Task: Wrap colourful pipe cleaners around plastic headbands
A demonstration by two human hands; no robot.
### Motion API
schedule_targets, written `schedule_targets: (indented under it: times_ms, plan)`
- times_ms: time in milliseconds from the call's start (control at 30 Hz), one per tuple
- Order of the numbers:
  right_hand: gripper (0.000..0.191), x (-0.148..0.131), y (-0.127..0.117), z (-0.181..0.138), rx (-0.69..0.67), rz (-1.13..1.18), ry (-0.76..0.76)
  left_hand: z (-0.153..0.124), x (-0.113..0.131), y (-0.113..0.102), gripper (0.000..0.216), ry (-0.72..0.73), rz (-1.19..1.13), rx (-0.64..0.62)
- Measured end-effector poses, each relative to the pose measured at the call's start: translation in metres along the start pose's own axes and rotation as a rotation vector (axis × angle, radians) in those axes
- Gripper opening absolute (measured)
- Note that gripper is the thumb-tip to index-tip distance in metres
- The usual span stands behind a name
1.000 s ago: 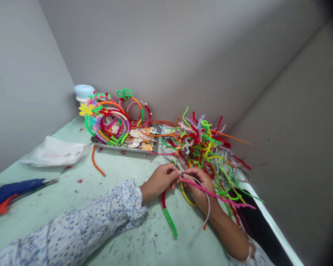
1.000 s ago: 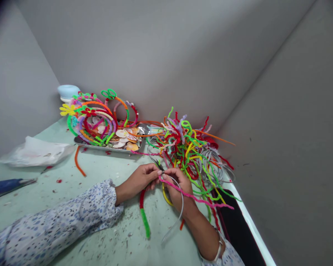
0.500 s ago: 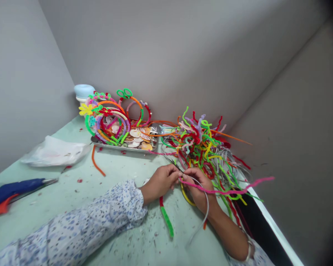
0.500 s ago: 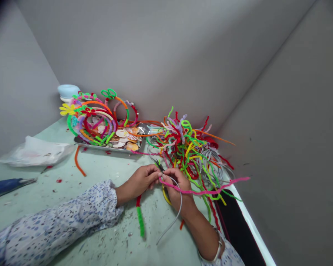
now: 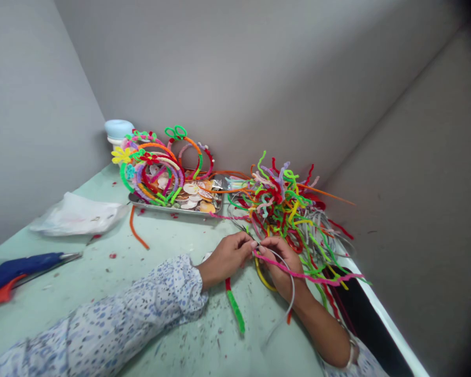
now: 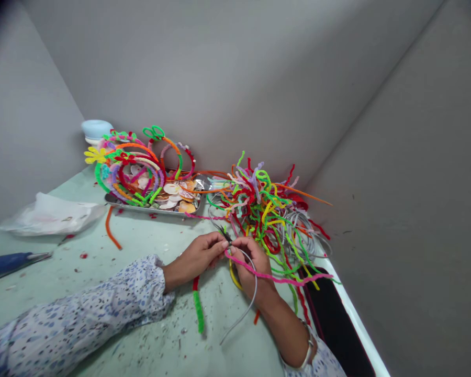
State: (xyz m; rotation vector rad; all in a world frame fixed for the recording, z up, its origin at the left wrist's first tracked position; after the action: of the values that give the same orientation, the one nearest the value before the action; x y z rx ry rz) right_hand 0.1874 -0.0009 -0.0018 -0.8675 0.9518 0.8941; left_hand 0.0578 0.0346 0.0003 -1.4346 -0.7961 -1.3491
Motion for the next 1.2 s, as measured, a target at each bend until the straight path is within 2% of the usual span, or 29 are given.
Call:
schedule_targets:
  times_ms: [233,567,767,1000,1200]
  plan:
    - [0.015,0.000,-0.001,0.000,0.020,-0.029,0.002,0.001,-0.002,0.000,0.020,0.036,0.030,0.020]
    - [0.014,-0.003,0.000,-0.001,0.020,-0.010,0.036,-0.001,0.005,-0.002,0.019,0.140,0.226,0.054]
    - [0.012,-0.008,0.001,0.000,-0.007,-0.058,-0.051,-0.002,0.010,-0.003,0.019,0.228,0.362,0.088]
    - [0.014,-0.002,-0.001,0.002,0.017,-0.066,-0.018,-0.001,0.008,-0.003,0.019,0.184,0.246,0.064]
    - [0.013,-0.001,-0.002,0.003,0.034,-0.101,-0.027,-0.002,0.009,-0.003,0.015,0.224,0.227,0.055]
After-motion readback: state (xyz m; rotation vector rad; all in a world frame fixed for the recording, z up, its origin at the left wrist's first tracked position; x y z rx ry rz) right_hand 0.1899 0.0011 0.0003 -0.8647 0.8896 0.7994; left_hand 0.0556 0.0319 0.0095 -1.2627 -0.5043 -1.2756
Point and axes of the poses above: each hand's wrist, its own z-axis towards the middle knuckle, its own y-axis out of the palm, x = y × z, the point moved 6 cm from there along z, towards the middle knuckle, and after that the axes turned 12 degrees about x, right-handed, at the moved point
